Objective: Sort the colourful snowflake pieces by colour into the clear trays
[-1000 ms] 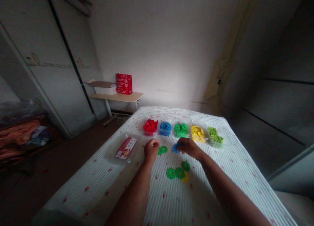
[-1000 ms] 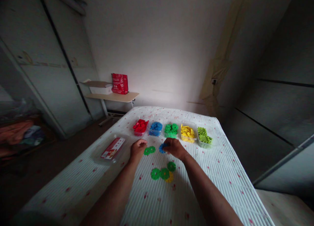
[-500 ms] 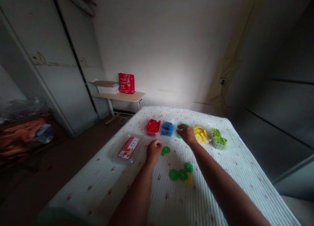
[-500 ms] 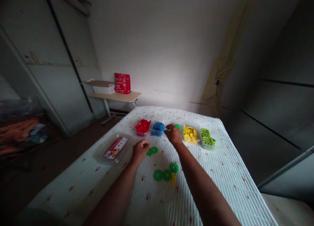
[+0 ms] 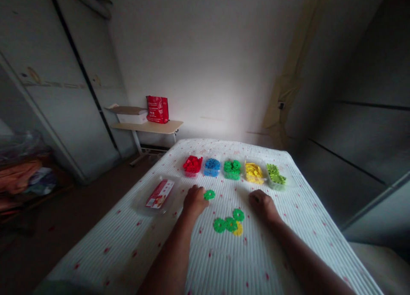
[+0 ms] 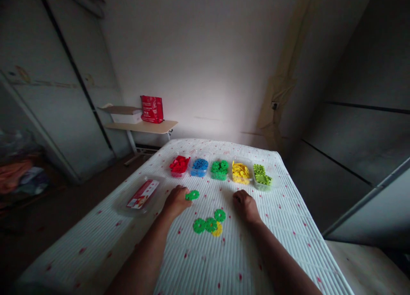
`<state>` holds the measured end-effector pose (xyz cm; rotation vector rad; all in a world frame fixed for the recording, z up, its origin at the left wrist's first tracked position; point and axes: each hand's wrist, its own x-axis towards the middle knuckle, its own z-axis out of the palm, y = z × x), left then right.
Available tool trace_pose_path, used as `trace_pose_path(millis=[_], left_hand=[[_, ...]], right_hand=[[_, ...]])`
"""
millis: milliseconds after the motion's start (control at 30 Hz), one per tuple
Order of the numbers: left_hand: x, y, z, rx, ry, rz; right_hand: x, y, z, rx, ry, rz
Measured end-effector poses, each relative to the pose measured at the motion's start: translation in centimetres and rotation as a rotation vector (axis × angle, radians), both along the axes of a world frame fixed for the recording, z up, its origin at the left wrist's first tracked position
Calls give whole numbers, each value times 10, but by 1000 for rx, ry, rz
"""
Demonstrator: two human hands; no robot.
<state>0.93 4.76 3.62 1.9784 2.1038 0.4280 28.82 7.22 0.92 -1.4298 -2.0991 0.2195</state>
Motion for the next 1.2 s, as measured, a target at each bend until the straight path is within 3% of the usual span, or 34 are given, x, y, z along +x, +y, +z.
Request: trace_pose_path(millis=[167, 333, 533, 767, 867, 1000, 1200], left_hand=[[-4, 7, -5, 55, -119, -4], [5, 10, -5, 235, -201, -66], [15, 7, -7, 113, -39, -79], [18, 10, -6, 119, 15, -57], [17, 7, 3, 52, -11, -74], [21, 10, 29, -7, -49, -161], [54, 60, 67, 123, -87, -219]], right_hand=[[-9, -1, 2, 19, -90, -17], [-11, -4, 3, 8, -135, -36], [-12, -3, 0, 27, -169, -39], [-12, -4, -3, 43, -188, -70], [-14, -5, -1, 54, -208, -83], [-16, -5, 1, 47, -227, -89], [-18, -4, 2, 8, -228, -113]])
